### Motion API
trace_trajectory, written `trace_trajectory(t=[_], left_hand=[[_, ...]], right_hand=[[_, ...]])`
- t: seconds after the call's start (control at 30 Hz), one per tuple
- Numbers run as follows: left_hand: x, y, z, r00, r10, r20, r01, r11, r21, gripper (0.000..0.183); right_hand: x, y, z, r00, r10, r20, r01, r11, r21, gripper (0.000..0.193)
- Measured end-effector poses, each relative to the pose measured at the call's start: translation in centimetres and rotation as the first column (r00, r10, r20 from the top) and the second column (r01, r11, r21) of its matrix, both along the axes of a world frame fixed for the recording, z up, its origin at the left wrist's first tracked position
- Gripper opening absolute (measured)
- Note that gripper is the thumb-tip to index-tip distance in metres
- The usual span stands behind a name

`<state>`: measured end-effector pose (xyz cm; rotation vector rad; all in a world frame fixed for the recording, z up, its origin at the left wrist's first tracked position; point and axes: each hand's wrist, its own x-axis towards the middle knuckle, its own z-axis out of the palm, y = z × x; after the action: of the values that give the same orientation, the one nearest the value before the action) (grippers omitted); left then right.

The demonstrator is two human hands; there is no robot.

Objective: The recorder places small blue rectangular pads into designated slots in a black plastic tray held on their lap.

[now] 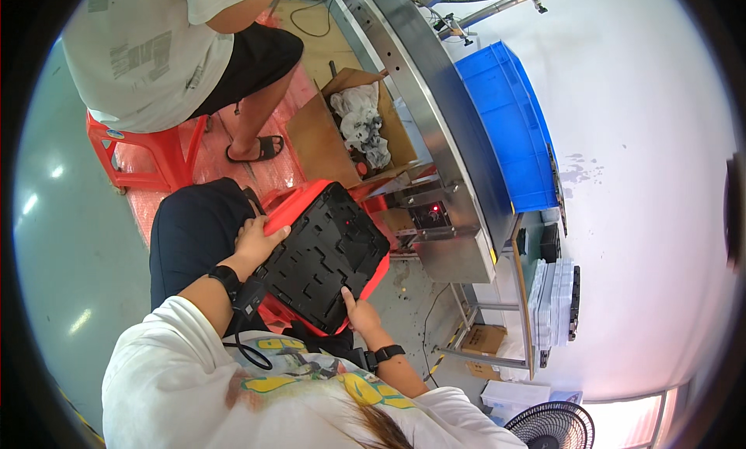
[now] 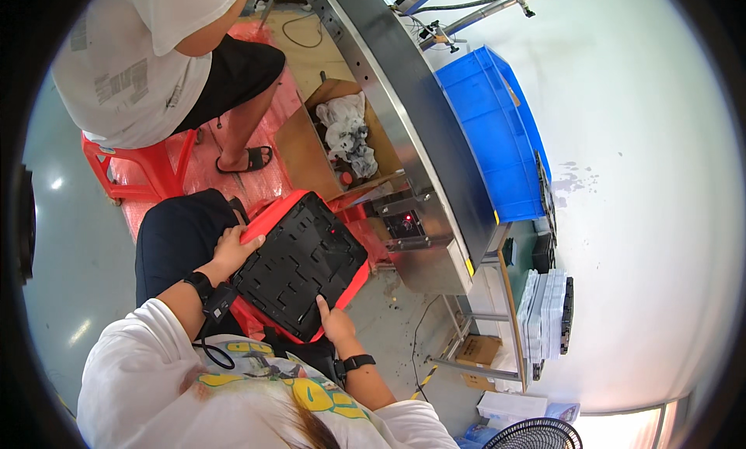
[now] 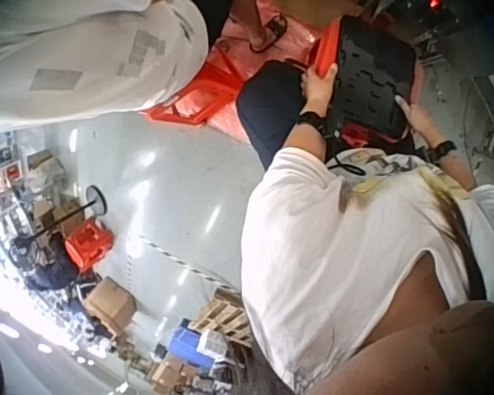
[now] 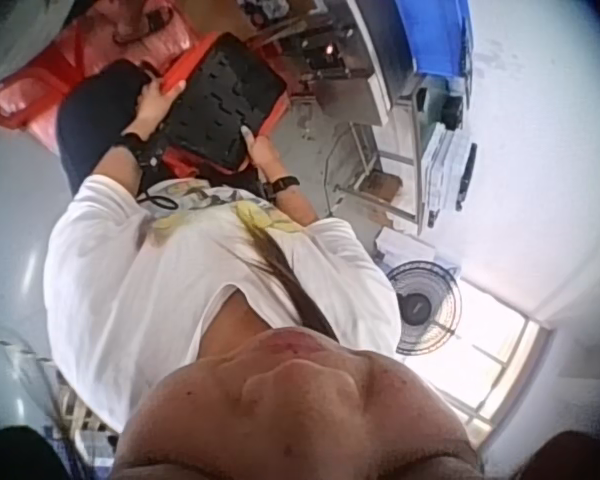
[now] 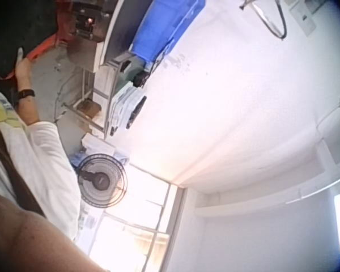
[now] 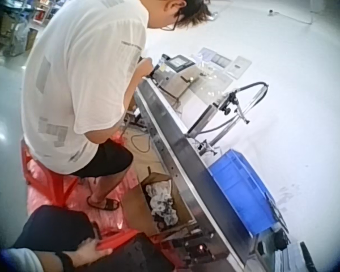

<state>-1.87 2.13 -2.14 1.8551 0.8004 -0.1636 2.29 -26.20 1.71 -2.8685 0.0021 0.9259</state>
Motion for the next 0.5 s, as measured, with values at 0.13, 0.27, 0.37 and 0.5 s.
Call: trace_trajectory(t=[0.13,0.27,0.37,0.5], left_hand=[[0.0,-0.1,0.0,1.0,0.009,0.006,-0.009,1.0,-0.002,0.073],[0.3,-0.2,0.0,1.0,0.006,0.012,-0.006,1.0,0.001,0.072],[0.2,-0.2,-0.5,1.0,0.011,0.014,-0.011,1.0,-0.004,0.072],[0.3,-0.2,-1.0,1.0,0.006,0.006,-0.006,1.0,0.004,0.068]], right_hand=[[-0.1,1.2,2.0,0.989,-0.077,-0.129,0.081,0.996,0.021,0.084],[-0.1,0.7,1.5,0.99,-0.082,-0.114,0.086,0.996,0.035,0.084],[-0.2,0.3,0.9,0.994,-0.065,-0.093,0.068,0.997,0.029,0.086],[-0.2,0.9,1.5,0.991,-0.074,-0.109,0.076,0.997,0.016,0.086]])
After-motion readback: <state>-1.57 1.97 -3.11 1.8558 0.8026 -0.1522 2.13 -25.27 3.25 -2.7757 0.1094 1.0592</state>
